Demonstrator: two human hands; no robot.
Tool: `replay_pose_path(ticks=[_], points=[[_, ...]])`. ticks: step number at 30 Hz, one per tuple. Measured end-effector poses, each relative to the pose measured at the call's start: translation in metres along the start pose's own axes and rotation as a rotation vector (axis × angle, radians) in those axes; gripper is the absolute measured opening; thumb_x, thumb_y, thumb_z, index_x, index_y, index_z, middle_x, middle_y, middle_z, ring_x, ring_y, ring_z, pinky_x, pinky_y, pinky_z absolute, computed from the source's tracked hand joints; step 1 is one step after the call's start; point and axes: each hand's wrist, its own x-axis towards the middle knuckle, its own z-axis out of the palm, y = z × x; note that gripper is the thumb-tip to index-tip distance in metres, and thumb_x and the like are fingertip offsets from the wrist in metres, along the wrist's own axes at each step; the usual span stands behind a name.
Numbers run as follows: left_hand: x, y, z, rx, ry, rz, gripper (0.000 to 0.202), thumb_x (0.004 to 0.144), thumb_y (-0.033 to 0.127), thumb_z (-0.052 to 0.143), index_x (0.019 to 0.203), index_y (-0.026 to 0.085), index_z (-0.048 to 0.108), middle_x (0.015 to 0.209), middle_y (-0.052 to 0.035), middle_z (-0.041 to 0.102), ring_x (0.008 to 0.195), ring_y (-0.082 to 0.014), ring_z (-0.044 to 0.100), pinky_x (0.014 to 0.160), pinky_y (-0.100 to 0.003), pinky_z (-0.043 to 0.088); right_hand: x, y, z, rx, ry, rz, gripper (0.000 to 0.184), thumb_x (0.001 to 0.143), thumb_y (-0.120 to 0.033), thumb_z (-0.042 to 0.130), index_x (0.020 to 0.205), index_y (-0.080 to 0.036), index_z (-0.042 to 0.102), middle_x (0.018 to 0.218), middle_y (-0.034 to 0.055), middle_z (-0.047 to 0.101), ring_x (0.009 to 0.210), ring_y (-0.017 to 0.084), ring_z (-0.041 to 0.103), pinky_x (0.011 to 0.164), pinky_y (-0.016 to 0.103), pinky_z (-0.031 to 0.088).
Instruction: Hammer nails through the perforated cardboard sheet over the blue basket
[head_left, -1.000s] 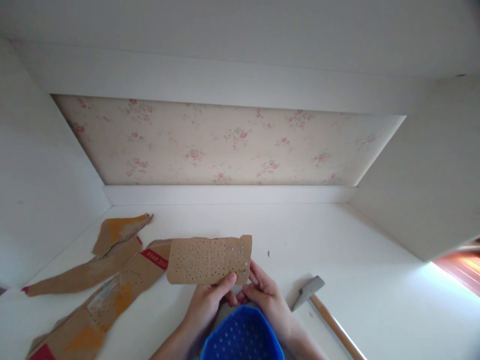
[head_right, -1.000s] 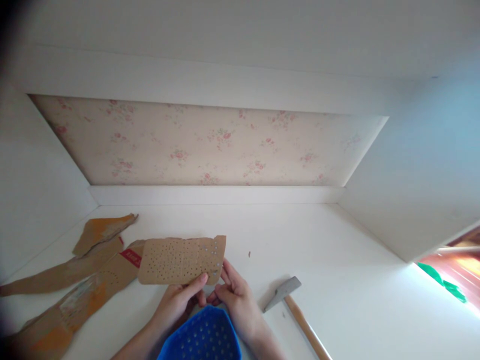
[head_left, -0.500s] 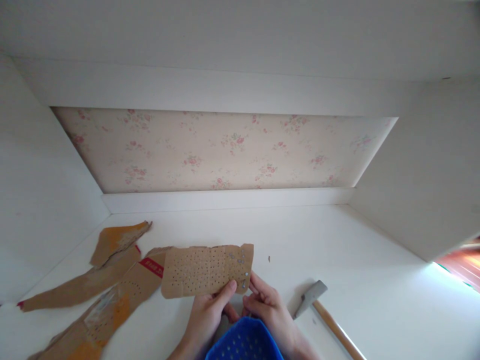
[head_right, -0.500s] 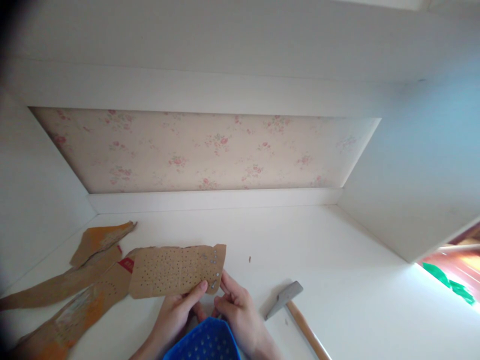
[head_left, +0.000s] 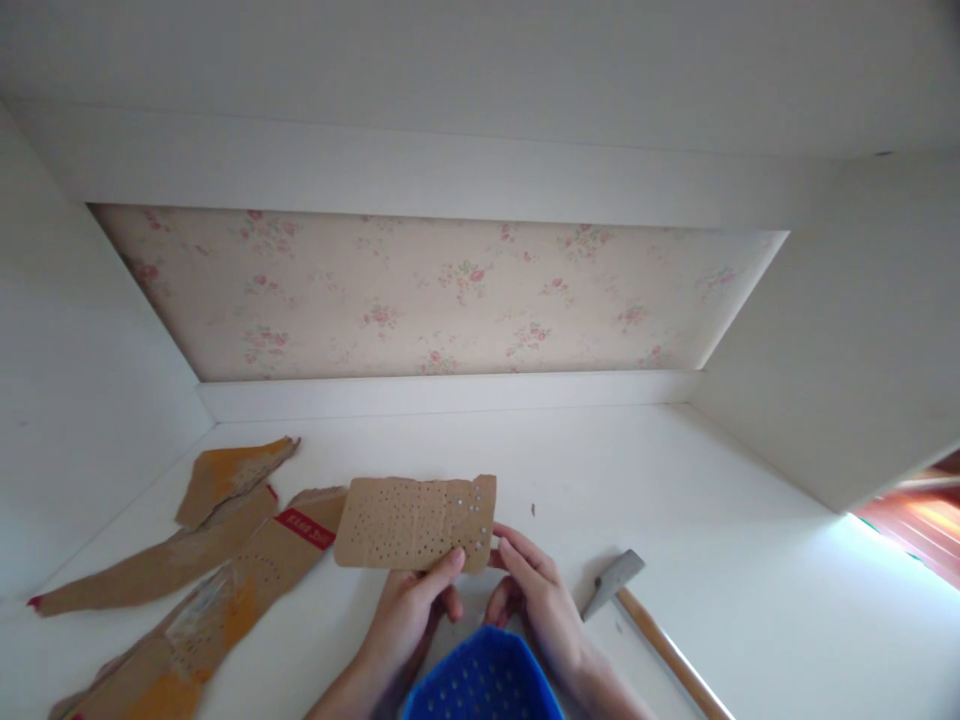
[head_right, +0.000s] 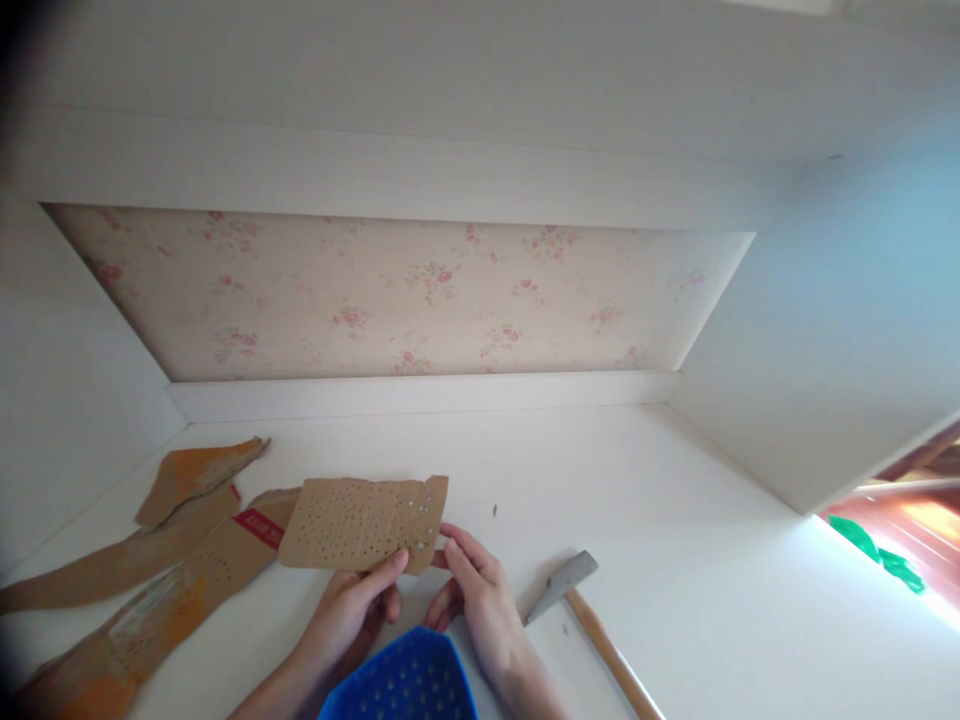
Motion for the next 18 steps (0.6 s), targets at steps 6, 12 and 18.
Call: replay_pose_path(ticks=[6,12,18], points=[[-0.0003,0.0050,-0.0007,-0.087,-0.039,-0.063,0.049,0.054,0.053,0.089,0.052,0.010,0.066,0.042,0.0001,0.055,0.039,-0.0053,0.044,0.044,-0.018,0.029,0.0019,-0.0008,0.0009,-0.150,-0.002,-0.022,0.053,0.094,-0.057,0.050,0.124,-0.015,0.061,0.044,-0.0103,0.050,0.027,0.004,0.030,0.030,0.017,0.017],[0.0004,0.0031,-0.0017,-0.075,-0.085,-0.031,0.046,0.055,0.054,0.087,0.061,0.012,0.069,0.035,0.0056,0.046,0.031,-0.0027,0.029,0.039,-0.020,0.020,0.0003,-0.0007,-0.0015,-0.291,-0.003,-0.070,0.043,0.096,-0.053,0.052,0.111,-0.016,0.068,0.040,-0.0124,0.039,0.034,0.006,0.028,0.037,0.020,0.018],[-0.0011,0.0022,-0.0041,0.069,-0.137,-0.004,0.052,0.068,0.058,0.077,0.046,0.015,0.059,0.025,0.0074,0.030,0.027,-0.0032,0.019,0.037,-0.022,0.016,-0.0034,-0.0098,-0.0006,-0.339,-0.047,-0.110,0.045,0.095,-0.055,0.052,0.098,-0.016,0.073,0.042,-0.0114,0.035,0.040,0.007,0.023,0.043,0.024,0.017]])
